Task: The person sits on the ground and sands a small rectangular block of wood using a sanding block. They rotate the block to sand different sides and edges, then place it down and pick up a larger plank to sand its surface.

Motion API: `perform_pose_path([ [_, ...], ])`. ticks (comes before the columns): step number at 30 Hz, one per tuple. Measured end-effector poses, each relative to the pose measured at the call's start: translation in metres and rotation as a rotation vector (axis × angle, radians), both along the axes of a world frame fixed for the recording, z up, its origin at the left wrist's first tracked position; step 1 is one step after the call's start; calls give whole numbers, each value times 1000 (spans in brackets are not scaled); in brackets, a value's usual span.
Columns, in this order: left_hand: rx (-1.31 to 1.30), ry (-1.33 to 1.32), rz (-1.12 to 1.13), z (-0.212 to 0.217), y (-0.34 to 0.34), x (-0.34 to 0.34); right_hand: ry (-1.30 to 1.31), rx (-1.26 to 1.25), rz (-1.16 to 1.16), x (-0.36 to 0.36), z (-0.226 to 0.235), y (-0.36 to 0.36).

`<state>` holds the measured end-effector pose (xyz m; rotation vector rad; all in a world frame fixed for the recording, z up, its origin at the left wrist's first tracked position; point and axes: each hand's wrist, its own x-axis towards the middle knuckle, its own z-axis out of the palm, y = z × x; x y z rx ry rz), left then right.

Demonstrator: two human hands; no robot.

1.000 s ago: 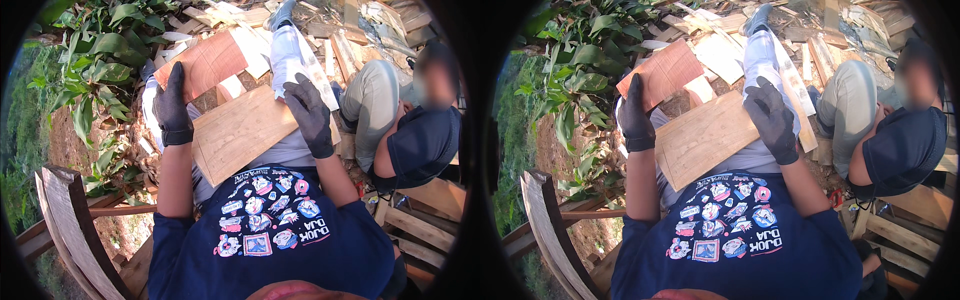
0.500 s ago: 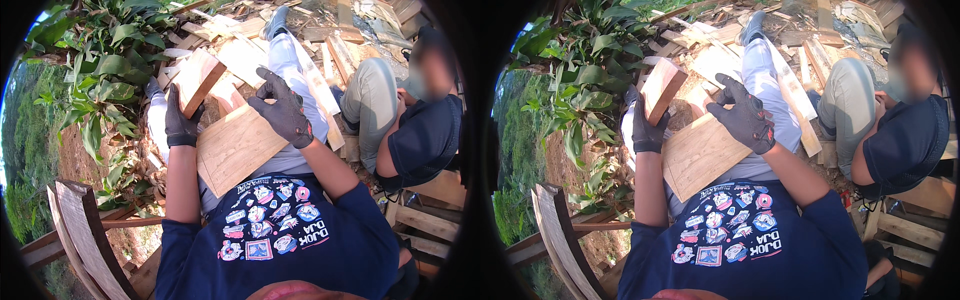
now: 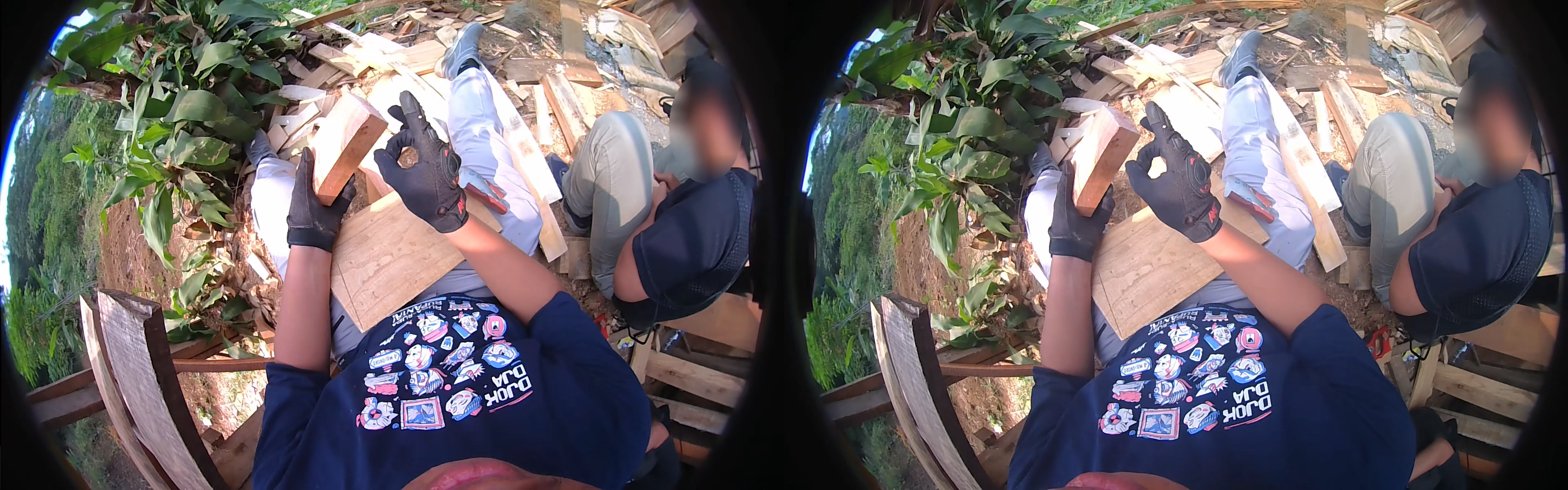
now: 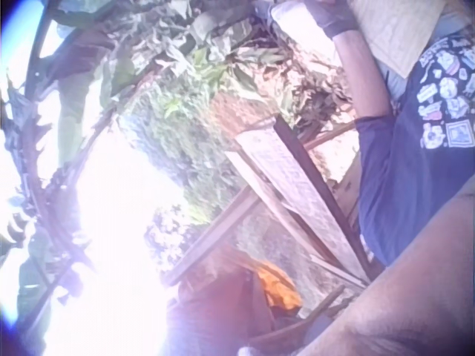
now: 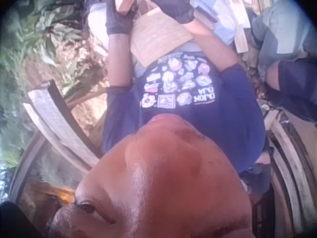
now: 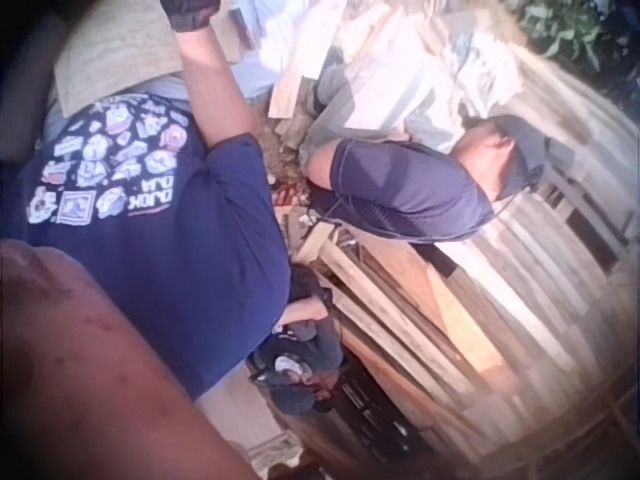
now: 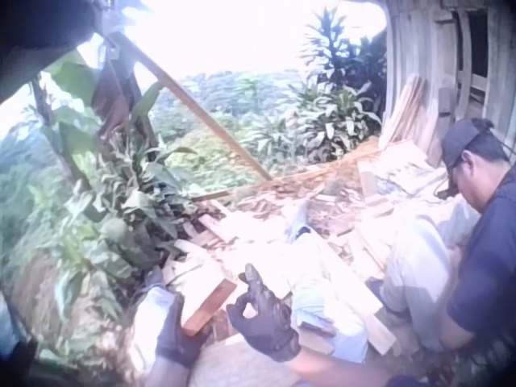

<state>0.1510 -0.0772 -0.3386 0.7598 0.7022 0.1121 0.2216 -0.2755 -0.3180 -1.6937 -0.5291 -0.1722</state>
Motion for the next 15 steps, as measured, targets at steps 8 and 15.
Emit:
perform_pose_path([
  [8,-48,40,-25,20,-11,1,-313,-254,19,8,-19,1],
  [15,15,79,34,19,-16,1,-220,-204,-83,-1,-12,-18],
])
